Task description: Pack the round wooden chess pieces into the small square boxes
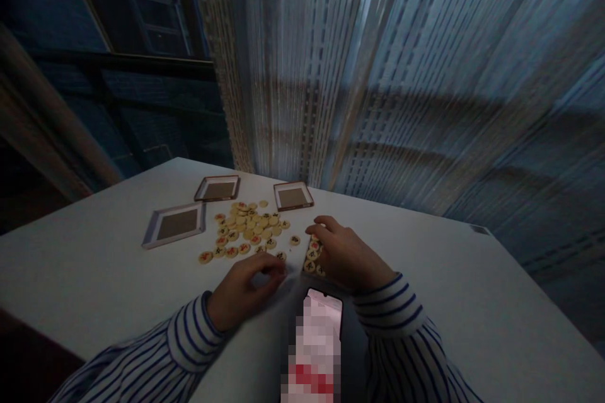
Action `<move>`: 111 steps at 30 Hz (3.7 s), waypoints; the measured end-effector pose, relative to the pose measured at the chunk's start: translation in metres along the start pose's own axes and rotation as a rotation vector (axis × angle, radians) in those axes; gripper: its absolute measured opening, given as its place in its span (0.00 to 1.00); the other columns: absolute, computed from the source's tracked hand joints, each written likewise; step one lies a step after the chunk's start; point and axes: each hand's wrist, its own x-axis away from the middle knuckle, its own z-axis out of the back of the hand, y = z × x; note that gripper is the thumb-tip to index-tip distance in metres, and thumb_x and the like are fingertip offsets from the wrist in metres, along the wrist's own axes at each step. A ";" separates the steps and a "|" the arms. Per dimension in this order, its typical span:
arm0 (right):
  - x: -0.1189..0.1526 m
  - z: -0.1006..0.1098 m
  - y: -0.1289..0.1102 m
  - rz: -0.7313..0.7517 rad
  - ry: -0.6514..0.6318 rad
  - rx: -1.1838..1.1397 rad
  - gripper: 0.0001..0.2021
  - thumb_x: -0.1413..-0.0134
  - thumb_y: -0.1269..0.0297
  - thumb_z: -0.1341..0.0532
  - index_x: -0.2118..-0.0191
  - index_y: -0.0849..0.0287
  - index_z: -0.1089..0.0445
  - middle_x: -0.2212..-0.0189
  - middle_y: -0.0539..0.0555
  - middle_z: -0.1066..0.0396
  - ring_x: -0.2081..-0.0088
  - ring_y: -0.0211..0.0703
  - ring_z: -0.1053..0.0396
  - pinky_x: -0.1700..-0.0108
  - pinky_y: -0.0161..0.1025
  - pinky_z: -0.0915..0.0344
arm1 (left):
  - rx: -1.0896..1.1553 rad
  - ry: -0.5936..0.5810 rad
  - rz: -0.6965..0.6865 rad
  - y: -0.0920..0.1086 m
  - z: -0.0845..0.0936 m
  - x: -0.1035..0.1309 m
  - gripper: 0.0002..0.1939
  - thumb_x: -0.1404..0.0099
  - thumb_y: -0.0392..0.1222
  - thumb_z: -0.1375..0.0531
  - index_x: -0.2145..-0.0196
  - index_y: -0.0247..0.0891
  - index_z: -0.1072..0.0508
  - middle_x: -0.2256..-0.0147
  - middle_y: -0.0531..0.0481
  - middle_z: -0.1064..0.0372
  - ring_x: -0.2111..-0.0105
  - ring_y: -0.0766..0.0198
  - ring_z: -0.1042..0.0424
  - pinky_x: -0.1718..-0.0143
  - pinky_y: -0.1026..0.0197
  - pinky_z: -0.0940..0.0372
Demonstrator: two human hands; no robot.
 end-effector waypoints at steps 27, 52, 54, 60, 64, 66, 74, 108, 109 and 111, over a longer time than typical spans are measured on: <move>-0.001 -0.022 -0.007 0.022 -0.012 0.235 0.34 0.56 0.58 0.38 0.42 0.55 0.46 0.41 0.65 0.49 0.41 0.59 0.51 0.47 0.63 0.52 | -0.400 0.052 -0.088 -0.063 0.043 -0.008 0.21 0.47 0.45 0.39 0.56 0.36 0.31 0.53 0.39 0.33 0.51 0.51 0.37 0.51 0.46 0.41; -0.004 -0.034 -0.010 0.151 0.030 0.240 0.27 0.52 0.53 0.41 0.46 0.58 0.40 0.44 0.66 0.44 0.43 0.58 0.48 0.50 0.57 0.46 | -0.620 -0.061 -0.052 -0.071 0.030 -0.007 0.12 0.44 0.44 0.41 0.62 0.41 0.26 0.44 0.40 0.45 0.44 0.44 0.49 0.47 0.37 0.51; -0.004 -0.035 -0.009 0.166 0.039 0.234 0.27 0.52 0.54 0.40 0.47 0.58 0.40 0.45 0.66 0.43 0.44 0.59 0.47 0.50 0.57 0.44 | -0.602 -0.049 -0.071 -0.071 0.031 -0.008 0.10 0.44 0.43 0.41 0.63 0.41 0.26 0.45 0.41 0.43 0.45 0.45 0.48 0.47 0.37 0.50; -0.005 -0.036 -0.008 0.162 0.047 0.239 0.26 0.53 0.55 0.39 0.47 0.58 0.39 0.45 0.66 0.43 0.44 0.58 0.46 0.50 0.56 0.44 | -0.565 0.034 -0.114 -0.070 0.033 -0.010 0.08 0.44 0.43 0.40 0.66 0.40 0.26 0.52 0.42 0.37 0.48 0.48 0.43 0.48 0.41 0.47; -0.005 -0.035 -0.009 0.158 0.038 0.246 0.26 0.52 0.55 0.40 0.47 0.58 0.39 0.45 0.66 0.43 0.45 0.59 0.45 0.50 0.56 0.44 | -0.557 0.041 -0.093 -0.068 0.034 -0.010 0.16 0.47 0.45 0.39 0.60 0.39 0.27 0.50 0.40 0.38 0.48 0.46 0.44 0.48 0.41 0.48; -0.005 -0.034 -0.010 0.159 0.029 0.252 0.26 0.51 0.55 0.40 0.47 0.58 0.39 0.45 0.66 0.43 0.45 0.59 0.45 0.50 0.56 0.44 | -0.576 0.008 -0.086 -0.068 0.033 -0.010 0.17 0.47 0.47 0.39 0.60 0.39 0.27 0.49 0.40 0.40 0.47 0.45 0.46 0.47 0.39 0.49; -0.005 -0.036 -0.008 0.176 0.019 0.253 0.26 0.51 0.55 0.41 0.46 0.58 0.41 0.45 0.66 0.43 0.45 0.58 0.44 0.51 0.55 0.43 | -0.608 -0.065 -0.056 -0.070 0.030 -0.012 0.15 0.46 0.43 0.41 0.59 0.40 0.27 0.45 0.41 0.45 0.44 0.45 0.49 0.45 0.38 0.54; -0.006 -0.040 -0.008 0.212 0.063 0.245 0.25 0.51 0.57 0.40 0.47 0.61 0.39 0.47 0.67 0.40 0.48 0.57 0.40 0.53 0.54 0.40 | 0.539 0.097 0.430 -0.050 0.023 -0.018 0.13 0.54 0.37 0.35 0.68 0.36 0.29 0.74 0.52 0.29 0.74 0.67 0.31 0.71 0.65 0.36; -0.006 -0.040 -0.008 0.216 0.064 0.243 0.25 0.51 0.58 0.40 0.47 0.61 0.39 0.47 0.67 0.40 0.48 0.57 0.40 0.53 0.54 0.40 | 0.574 0.085 0.453 -0.050 0.023 -0.018 0.13 0.55 0.37 0.35 0.69 0.36 0.29 0.75 0.53 0.30 0.75 0.68 0.32 0.72 0.66 0.37; -0.006 -0.040 -0.008 0.221 0.068 0.242 0.24 0.51 0.58 0.40 0.48 0.61 0.39 0.47 0.67 0.40 0.48 0.56 0.40 0.53 0.54 0.40 | 0.633 0.067 0.490 -0.050 0.024 -0.018 0.13 0.56 0.37 0.34 0.69 0.36 0.30 0.77 0.55 0.32 0.78 0.70 0.34 0.75 0.67 0.38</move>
